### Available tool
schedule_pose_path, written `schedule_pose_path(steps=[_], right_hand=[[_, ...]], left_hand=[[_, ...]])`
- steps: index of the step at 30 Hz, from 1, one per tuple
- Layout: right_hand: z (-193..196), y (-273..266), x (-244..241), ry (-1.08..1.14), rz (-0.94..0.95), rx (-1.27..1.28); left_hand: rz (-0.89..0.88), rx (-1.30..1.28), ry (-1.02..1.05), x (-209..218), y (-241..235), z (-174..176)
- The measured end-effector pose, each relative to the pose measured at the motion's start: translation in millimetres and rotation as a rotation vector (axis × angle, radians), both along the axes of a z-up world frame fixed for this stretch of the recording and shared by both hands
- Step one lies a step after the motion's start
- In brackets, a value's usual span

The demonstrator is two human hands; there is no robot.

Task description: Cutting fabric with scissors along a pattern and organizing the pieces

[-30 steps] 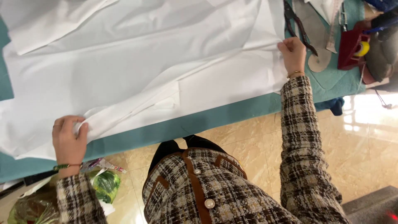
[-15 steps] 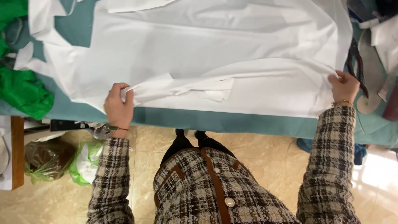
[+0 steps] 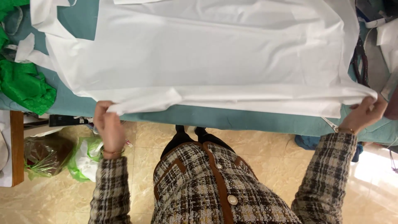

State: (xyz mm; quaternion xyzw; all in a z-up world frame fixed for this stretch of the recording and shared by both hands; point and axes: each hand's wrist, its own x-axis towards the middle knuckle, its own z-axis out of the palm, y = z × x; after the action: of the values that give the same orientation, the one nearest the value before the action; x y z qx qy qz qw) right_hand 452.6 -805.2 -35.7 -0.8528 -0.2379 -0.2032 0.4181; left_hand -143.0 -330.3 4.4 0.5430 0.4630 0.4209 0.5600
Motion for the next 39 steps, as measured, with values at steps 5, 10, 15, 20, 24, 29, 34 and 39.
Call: schedule_pose_path(steps=[5,10,15,20,24,29,34,39], right_hand=[[13.5,-14.1,-50.1,0.066,-0.094,0.111],[5.6,-43.7,-78.3,0.319,-0.206,0.232],[-13.2,-61.2,-90.1,0.371,-0.205,0.285],[-32.5,-79.0,-90.0,0.372,-0.185,0.334],[-30.3,-73.9,-95.5,0.408,-0.207,0.367],[-31.3,-70.4,-89.2,0.404,-0.209,0.384],[-29.4,-60.1,-72.5,0.398,-0.147,0.381],[12.8,-23.9,-83.0,0.529,-0.328,0.358]], left_hand=[[-0.470,-0.126,-0.158,-46.0,12.7,37.3],[-0.800,-0.257,0.138,-68.5,28.2,43.5],[-0.873,-0.432,0.275,-60.0,34.0,33.8],[-0.889,-0.518,0.321,-48.7,36.1,46.9],[-0.902,-0.532,0.446,-44.3,40.0,53.1],[-0.910,-0.526,0.481,-42.9,44.2,47.0],[-0.826,-0.542,0.350,-43.5,46.6,52.2],[-1.043,-0.442,0.287,-54.4,53.0,30.4]])
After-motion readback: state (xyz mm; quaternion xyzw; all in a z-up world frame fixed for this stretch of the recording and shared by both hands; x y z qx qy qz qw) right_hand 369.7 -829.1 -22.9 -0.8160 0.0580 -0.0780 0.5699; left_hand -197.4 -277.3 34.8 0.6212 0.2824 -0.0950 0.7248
